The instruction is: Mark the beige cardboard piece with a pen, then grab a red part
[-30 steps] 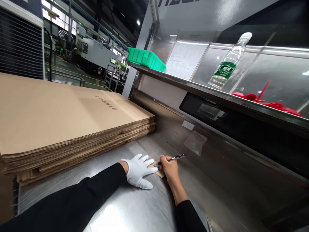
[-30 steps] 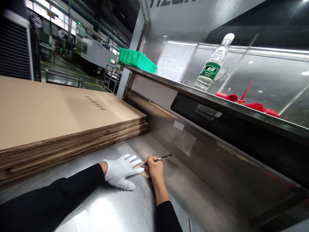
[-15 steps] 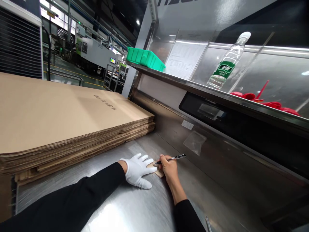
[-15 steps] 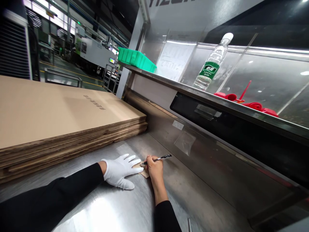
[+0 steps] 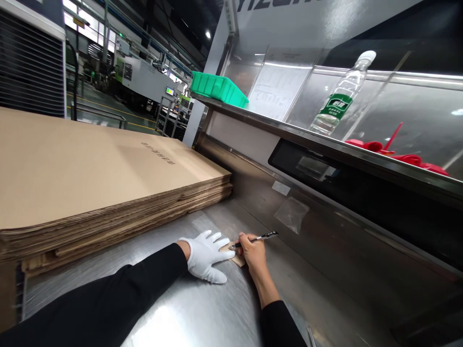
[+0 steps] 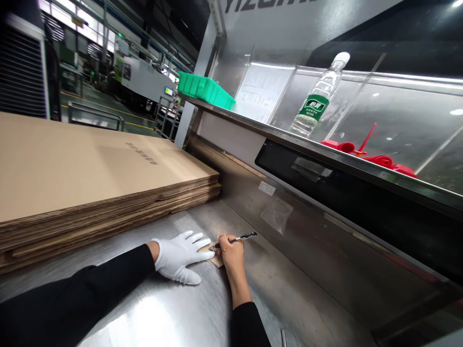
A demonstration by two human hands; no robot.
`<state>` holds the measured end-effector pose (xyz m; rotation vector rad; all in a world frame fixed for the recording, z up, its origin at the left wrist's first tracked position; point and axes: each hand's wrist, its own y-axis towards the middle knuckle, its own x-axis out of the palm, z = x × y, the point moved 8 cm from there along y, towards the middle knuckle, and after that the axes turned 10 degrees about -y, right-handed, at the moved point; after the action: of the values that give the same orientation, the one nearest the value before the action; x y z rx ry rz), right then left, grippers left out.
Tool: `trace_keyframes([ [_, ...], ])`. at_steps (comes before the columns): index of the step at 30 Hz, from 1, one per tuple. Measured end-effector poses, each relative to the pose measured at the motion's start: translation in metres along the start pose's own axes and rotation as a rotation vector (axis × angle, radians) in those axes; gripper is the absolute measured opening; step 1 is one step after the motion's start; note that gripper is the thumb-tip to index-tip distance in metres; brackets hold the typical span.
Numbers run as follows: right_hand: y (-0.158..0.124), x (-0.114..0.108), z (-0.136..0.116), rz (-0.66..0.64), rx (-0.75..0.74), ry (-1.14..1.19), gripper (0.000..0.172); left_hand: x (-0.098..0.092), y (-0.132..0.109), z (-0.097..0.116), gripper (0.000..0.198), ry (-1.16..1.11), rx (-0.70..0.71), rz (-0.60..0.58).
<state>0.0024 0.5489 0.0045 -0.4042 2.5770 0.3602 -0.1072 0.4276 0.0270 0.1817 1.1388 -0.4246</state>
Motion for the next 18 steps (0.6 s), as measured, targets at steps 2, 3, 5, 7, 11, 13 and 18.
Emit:
trace_keyframes([
  [2, 0.0000, 0.0006, 0.0004, -0.003, -0.006, 0.006, 0.039, -0.0004, 0.0007, -0.0001, 0.088, 0.001, 0.005, 0.002],
  [3, -0.0002, 0.0006, 0.0004, -0.002, -0.009, 0.008, 0.039, -0.0006, 0.0010, -0.0002, 0.088, 0.002, 0.007, 0.003],
  [5, -0.0007, 0.0002, -0.0002, 0.002, -0.013, 0.012, 0.039, -0.0009, 0.0013, -0.0003, 0.088, 0.002, 0.007, 0.005],
  [7, -0.0012, -0.0004, -0.0013, 0.008, -0.016, 0.013, 0.039, -0.0009, 0.0012, -0.0003, 0.088, 0.001, 0.005, 0.007],
  [11, -0.0017, -0.0012, -0.0034, 0.013, -0.020, 0.009, 0.039, -0.0007, 0.0008, -0.0002, 0.088, -0.004, 0.004, 0.004],
  [13, -0.0016, -0.0013, -0.0037, 0.015, -0.024, 0.008, 0.039, -0.0011, 0.0008, -0.0002, 0.088, -0.006, 0.003, 0.007],
  [18, -0.0010, -0.0004, -0.0025, 0.004, -0.038, 0.006, 0.040, -0.0014, 0.0003, 0.0008, 0.088, -0.015, 0.000, 0.006],
])
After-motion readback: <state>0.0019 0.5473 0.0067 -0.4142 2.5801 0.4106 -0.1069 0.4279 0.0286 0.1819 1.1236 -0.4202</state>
